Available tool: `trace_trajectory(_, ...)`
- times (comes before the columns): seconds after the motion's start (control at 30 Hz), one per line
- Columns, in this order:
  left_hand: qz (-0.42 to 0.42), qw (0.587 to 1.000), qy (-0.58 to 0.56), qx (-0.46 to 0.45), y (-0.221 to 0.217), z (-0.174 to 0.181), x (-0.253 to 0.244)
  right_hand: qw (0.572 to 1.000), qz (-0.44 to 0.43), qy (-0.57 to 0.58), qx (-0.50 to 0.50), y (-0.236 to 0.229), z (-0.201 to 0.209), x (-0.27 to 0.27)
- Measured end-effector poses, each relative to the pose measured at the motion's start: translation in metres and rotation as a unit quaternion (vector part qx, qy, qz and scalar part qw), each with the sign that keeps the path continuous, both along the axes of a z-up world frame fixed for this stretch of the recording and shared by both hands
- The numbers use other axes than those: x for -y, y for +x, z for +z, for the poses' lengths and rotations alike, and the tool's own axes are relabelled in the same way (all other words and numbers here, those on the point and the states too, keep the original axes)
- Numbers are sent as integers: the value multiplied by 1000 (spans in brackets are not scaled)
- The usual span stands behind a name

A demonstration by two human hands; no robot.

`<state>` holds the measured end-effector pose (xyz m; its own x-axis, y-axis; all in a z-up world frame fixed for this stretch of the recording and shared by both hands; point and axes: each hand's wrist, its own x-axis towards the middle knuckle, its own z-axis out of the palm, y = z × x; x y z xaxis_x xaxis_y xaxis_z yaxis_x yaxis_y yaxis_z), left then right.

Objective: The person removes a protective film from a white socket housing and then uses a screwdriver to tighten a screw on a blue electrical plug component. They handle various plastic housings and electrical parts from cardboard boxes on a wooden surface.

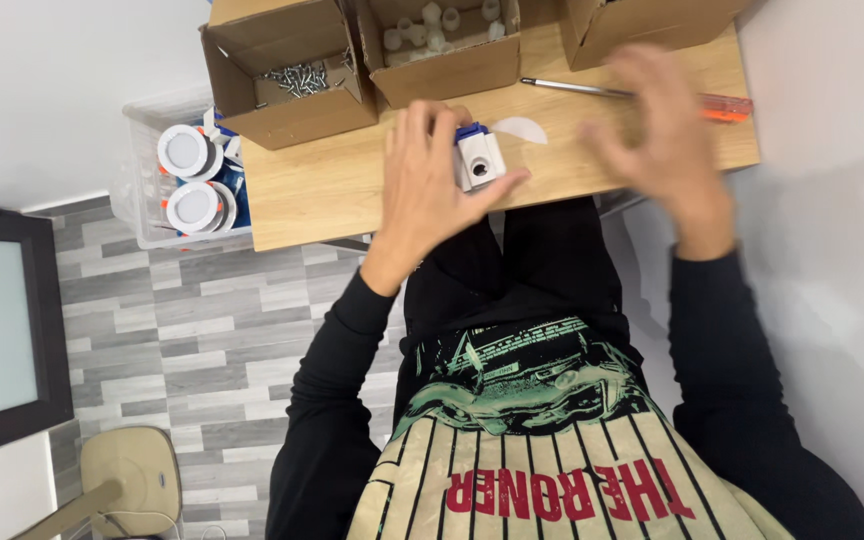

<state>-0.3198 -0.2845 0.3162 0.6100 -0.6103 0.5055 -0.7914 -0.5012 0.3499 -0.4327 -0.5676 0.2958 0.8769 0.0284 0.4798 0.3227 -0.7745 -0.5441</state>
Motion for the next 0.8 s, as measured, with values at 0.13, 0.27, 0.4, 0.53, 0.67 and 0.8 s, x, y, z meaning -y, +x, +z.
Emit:
trace_trajectory(0.13,-14,999,-21,-47,-9,-14,-2,976,-141,-165,-20,-29,6,41)
trace_trajectory(0.27,-62,993,-40,-96,-4,-20,-14,966,-179,-166,-81,-46,-11,51)
trace_trajectory(0.4,-126,978,-105,-132,4,-8,-23,967,-168,-188,-33,-58,-18,56)
trace_trajectory(0.53,-156,950,-141,-231,18,-18,-32,986,-159,-38,-5,-73,-13,45)
trace_trajectory(0.67,-184,932,-179,-255,25,-25,-29,966,-115,225,59,-83,-21,34)
trace_trajectory(0.8,-182,932,-184,-252,18,-23,-23,940,-96,323,56,-96,-36,28)
